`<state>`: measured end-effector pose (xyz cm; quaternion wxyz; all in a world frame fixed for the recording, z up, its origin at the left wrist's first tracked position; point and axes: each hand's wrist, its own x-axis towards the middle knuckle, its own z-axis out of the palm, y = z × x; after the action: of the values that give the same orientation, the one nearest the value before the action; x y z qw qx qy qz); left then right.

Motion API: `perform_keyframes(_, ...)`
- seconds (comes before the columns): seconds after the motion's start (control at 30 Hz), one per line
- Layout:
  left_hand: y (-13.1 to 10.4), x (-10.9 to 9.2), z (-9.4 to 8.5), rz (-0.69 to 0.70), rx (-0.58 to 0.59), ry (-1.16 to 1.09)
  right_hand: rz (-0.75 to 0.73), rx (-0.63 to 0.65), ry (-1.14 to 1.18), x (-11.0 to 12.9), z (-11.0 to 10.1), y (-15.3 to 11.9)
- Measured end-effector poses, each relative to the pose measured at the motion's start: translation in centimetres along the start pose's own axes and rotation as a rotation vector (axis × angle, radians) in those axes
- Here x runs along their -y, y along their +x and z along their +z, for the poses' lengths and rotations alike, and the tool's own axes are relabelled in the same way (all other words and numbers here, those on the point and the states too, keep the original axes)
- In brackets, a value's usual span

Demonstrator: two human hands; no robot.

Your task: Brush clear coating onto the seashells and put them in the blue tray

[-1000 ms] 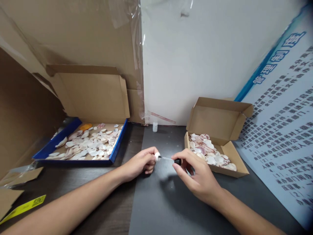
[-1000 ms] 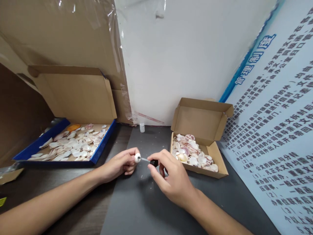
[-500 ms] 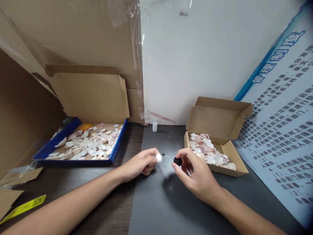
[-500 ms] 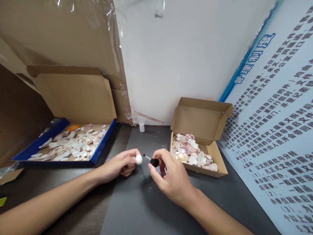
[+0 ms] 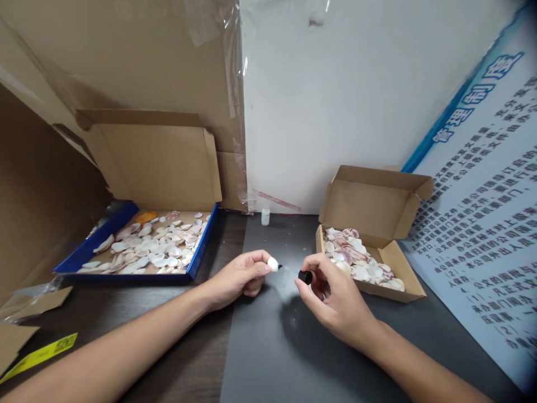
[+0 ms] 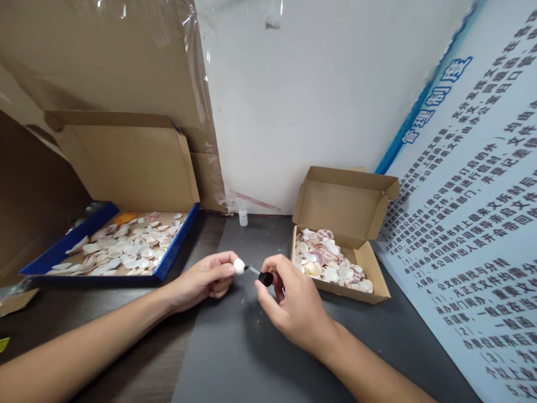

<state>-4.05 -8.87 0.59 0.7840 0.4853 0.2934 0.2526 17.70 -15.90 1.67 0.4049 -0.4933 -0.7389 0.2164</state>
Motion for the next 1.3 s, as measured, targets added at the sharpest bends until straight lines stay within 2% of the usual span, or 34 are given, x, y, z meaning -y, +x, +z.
perform_keyframes(0.83, 0.16, -0.06, -0.02, 0.003, -0.025, 0.018, -0.04, -0.022, -0.037, -0.03, 0.07, -0.04)
perform_keyframes(1.3, 0.2, -0.2, -0.08, 0.026, 0.027, 0.006, -0.018, 0.001, 0.02, -0.15, 0.13, -0.03)
